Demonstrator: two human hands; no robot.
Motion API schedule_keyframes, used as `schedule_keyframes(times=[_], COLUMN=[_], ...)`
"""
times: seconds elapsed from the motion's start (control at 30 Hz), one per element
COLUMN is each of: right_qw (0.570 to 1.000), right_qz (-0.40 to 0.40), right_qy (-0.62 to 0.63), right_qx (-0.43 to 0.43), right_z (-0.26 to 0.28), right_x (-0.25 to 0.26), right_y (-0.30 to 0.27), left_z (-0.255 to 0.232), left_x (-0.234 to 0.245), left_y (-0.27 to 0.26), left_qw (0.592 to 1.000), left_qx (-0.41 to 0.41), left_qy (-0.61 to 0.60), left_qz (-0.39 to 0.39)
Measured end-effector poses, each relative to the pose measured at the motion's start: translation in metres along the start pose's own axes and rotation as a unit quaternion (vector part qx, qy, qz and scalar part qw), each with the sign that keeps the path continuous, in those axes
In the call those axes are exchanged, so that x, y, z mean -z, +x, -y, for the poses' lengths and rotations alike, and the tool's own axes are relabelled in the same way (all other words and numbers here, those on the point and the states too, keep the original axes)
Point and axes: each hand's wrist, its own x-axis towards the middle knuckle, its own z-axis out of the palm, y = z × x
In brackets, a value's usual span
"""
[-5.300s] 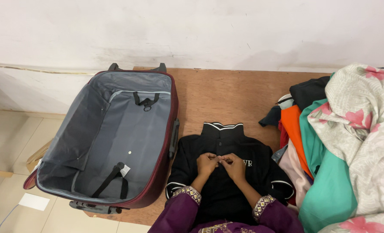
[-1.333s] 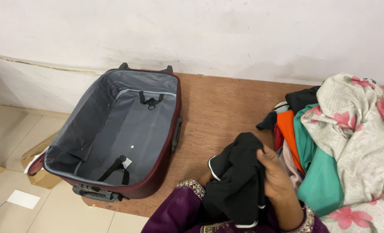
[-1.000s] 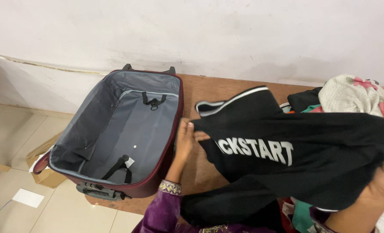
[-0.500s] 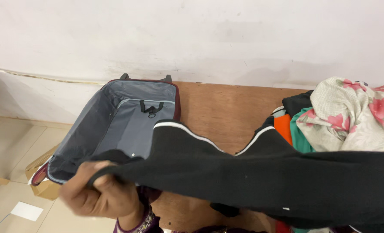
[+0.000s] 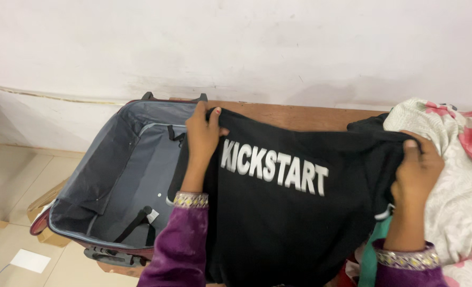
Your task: The person folds a black shirt with white text on a wooden table and places it into an open suitcase. The person then picks up a floral patterned cloth from a pile of clothes and begins to fold it.
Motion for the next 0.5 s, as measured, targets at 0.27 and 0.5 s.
schedule_keyframes(times=[0.27, 0.5], right_qw=[0.864, 0.745], right_qz=[0.25, 0.499], right_qy=[-0.435, -0.442], right_qx=[0.053, -0.005], right_z=[-0.124, -0.144], right_x=[-0.087, -0.112], right_y=[-0.101, -0.189], left_z=[0.189, 0.189], left_x=[-0.114, -0.117], left_y=[-0.092, -0.179], left_qw=[0.95, 0.785], left_qx=[0.047, 0.056], left_qy=[0.234, 0.466], left_qz=[0.201, 0.405])
